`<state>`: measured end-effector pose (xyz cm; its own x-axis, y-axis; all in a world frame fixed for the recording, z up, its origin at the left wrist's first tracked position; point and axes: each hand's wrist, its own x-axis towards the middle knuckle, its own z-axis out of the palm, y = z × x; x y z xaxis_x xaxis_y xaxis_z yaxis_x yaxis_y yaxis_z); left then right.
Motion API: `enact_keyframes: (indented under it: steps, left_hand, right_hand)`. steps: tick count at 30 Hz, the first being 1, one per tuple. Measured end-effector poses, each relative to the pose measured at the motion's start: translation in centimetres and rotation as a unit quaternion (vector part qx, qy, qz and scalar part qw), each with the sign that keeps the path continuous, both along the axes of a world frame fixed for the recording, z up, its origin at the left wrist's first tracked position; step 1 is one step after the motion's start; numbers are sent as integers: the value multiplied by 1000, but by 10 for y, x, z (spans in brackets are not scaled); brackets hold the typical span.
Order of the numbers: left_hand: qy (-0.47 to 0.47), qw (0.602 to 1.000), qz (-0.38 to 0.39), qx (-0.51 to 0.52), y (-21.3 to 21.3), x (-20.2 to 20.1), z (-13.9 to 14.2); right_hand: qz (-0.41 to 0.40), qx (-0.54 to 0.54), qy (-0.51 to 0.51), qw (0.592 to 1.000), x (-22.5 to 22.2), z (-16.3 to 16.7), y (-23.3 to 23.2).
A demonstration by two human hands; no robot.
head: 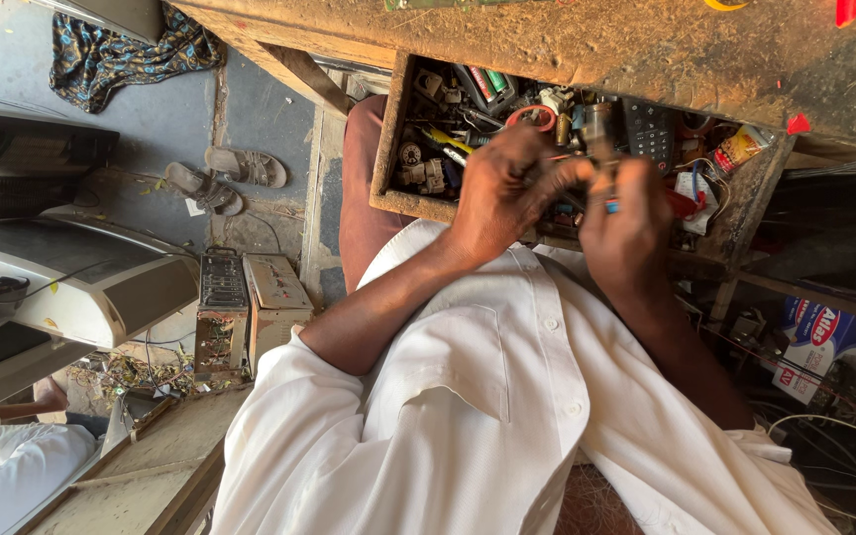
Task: The person sits on the floor at a low workbench and solders red wires onto a green circuit board using a soldering iron. They pick components and wire from a drawer of tools, position the wire on the board, and solder the joints, repositioning the wire between solder points.
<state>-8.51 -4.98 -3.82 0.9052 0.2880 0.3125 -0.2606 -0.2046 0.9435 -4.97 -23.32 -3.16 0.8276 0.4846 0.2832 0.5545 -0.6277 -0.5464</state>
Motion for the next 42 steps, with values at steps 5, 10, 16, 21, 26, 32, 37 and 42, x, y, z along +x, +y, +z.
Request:
enact_keyframes:
  steps: [5, 10, 16, 21, 26, 32, 37, 42]
  left_hand:
    - [52, 989, 34, -137, -2, 1, -7]
    - [54, 976, -32, -207, 4, 2, -7]
    - [7, 992, -14, -126, 5, 1, -7]
    - [24, 992, 11, -124, 13, -1, -8]
    - [1, 993, 43, -107, 19, -1, -9]
    - [7, 994, 48, -99, 21, -4, -6]
    - [-2, 995, 46, -83, 21, -5, -2]
    - [0, 996, 51, -71, 21, -5, 5]
  right_hand:
    - [-70, 30, 7, 997, 10, 4, -8]
    - [1, 15, 26, 1000, 10, 12, -3]
    - [31, -66, -13, 997, 4, 19, 5]
    - [35, -182, -81, 979, 12, 20, 12]
    - [68, -67, -104, 990, 17, 24, 13]
    - [-116, -70, -177, 975, 59, 39, 6]
    - [-88, -120, -235, 961, 117, 54, 4]
    - [-98, -116, -232, 961, 129, 58, 15]
